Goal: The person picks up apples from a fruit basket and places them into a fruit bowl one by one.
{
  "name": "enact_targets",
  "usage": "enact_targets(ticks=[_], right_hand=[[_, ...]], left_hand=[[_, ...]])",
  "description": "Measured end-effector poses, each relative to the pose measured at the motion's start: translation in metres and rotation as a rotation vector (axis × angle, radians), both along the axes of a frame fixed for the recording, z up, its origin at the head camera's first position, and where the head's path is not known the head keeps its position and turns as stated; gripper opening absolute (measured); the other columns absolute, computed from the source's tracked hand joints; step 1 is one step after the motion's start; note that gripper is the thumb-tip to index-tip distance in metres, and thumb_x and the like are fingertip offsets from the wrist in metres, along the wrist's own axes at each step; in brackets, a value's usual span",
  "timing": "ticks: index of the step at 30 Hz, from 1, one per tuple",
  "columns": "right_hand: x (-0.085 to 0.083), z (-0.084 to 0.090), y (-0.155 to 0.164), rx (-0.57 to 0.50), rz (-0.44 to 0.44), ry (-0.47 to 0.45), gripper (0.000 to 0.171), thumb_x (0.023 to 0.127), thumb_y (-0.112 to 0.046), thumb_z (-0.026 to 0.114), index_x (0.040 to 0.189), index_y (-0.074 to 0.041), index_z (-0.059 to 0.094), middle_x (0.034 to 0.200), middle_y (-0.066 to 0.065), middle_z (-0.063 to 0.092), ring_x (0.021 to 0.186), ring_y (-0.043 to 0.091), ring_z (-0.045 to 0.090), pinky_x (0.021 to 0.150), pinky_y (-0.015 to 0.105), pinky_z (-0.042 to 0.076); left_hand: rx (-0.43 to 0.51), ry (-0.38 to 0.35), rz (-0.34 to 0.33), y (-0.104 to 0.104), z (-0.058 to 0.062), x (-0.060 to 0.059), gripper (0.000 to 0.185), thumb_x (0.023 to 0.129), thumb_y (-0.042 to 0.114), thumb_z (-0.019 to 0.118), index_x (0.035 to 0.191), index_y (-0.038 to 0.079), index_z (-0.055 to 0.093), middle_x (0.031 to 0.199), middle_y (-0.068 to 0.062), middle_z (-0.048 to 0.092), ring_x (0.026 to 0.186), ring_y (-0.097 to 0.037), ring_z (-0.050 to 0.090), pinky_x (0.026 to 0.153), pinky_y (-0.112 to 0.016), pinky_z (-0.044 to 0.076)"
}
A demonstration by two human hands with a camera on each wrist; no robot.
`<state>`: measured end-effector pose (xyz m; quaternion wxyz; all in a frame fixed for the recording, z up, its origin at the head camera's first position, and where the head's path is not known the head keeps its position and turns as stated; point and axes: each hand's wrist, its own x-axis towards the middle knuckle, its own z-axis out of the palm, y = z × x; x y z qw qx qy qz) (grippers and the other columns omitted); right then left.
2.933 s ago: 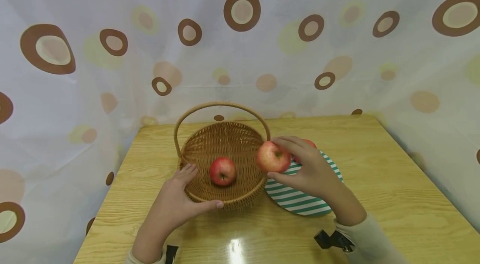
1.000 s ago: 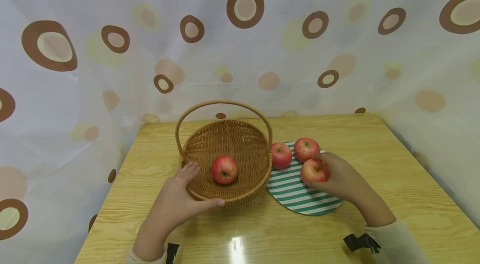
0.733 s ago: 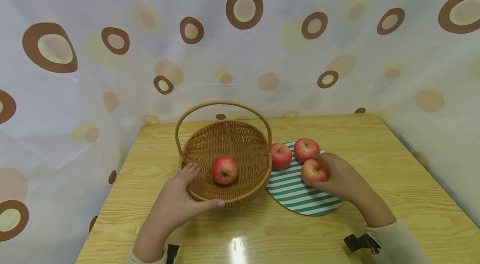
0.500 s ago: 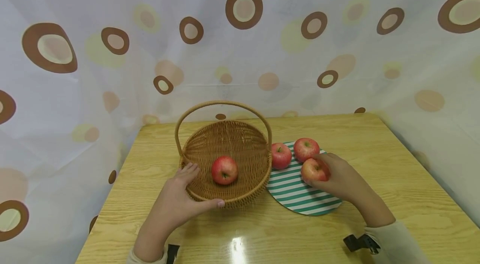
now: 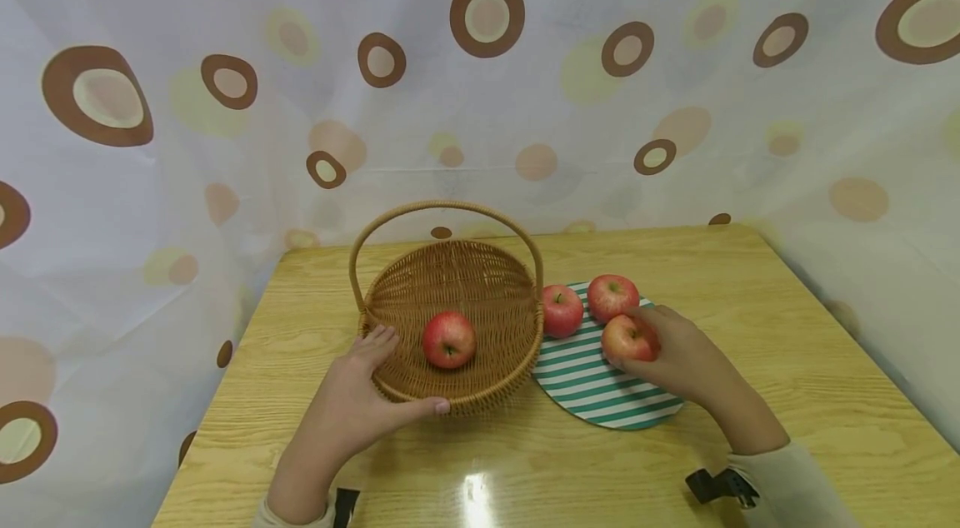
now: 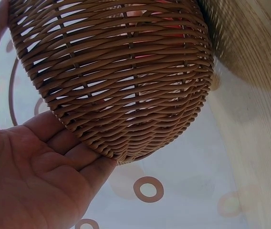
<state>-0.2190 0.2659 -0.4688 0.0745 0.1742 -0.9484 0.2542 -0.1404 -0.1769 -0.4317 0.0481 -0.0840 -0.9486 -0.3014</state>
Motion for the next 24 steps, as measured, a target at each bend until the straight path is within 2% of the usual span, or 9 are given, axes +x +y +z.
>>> enact_targets(ticks=[5,13,19,24], right_hand=[[0.002,0.004,-0.002,0.031,-0.009,-0.004,0.073,0.086,-0.052,0.087,0.14,-0.007,0.065,0.125,0.015,0.071,0.11,0.033,0.068,0.089,0.057,0.061],[0.006,0.014,-0.005,0.072,-0.004,0.029,0.067,0.088,-0.052,0.085,0.135,-0.009,0.068,0.126,0.015,0.071,0.111,0.033,0.069,0.092,0.06,0.06],[0.013,0.023,-0.012,0.091,-0.005,0.042,0.063,0.089,-0.053,0.084,0.136,-0.014,0.069,0.135,0.018,0.069,0.123,0.042,0.064,0.094,0.067,0.057],[0.019,0.031,-0.019,0.103,0.011,0.08,0.067,0.09,-0.055,0.081,0.14,-0.012,0.067,0.142,0.019,0.065,0.13,0.045,0.06,0.094,0.068,0.057]], left_hand=[[-0.003,-0.008,0.0,0.0,0.001,0.0,0.126,0.066,0.089,0.078,0.152,-0.001,0.056,0.164,-0.019,0.047,0.158,-0.039,0.036,0.123,-0.067,0.035],[0.0,-0.001,0.0,0.0,0.001,0.0,0.126,0.065,0.088,0.079,0.152,0.0,0.056,0.164,-0.017,0.047,0.159,-0.037,0.036,0.124,-0.066,0.034],[-0.004,-0.003,-0.001,0.001,0.001,0.0,0.126,0.065,0.088,0.079,0.153,0.0,0.055,0.164,-0.018,0.046,0.158,-0.037,0.036,0.125,-0.065,0.034],[0.002,-0.009,0.0,0.001,0.001,0.001,0.127,0.065,0.088,0.079,0.153,0.0,0.055,0.164,-0.019,0.046,0.159,-0.038,0.036,0.124,-0.065,0.035]])
